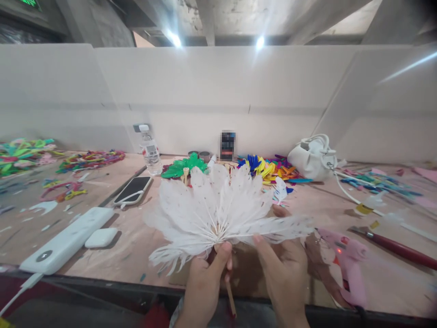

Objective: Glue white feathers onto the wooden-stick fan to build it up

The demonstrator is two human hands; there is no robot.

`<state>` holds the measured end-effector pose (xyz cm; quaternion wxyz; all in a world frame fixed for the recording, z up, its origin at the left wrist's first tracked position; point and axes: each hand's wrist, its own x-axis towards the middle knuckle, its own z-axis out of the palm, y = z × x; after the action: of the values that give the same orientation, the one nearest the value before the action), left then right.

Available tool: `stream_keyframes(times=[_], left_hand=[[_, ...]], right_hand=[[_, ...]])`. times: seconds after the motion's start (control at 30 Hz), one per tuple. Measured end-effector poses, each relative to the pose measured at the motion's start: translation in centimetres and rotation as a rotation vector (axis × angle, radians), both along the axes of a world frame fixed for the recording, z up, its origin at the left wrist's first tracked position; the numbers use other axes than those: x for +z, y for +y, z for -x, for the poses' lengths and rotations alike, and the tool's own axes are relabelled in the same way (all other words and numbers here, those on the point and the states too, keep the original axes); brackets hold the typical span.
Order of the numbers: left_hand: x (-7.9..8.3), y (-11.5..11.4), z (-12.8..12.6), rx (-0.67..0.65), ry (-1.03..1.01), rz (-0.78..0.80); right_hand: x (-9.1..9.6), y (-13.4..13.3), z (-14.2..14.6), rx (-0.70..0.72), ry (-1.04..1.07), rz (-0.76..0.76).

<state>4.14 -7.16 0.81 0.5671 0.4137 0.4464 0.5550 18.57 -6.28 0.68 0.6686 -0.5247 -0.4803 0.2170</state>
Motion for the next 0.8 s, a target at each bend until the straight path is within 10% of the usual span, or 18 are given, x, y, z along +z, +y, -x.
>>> stream_keyframes(times=[0.8], left_hand=[[-0.2,0.0,-0.3,0.024,-0.025,0.018]], right_hand=[[1.4,-0.1,0.6,-0.084,-0.202,-0.103]])
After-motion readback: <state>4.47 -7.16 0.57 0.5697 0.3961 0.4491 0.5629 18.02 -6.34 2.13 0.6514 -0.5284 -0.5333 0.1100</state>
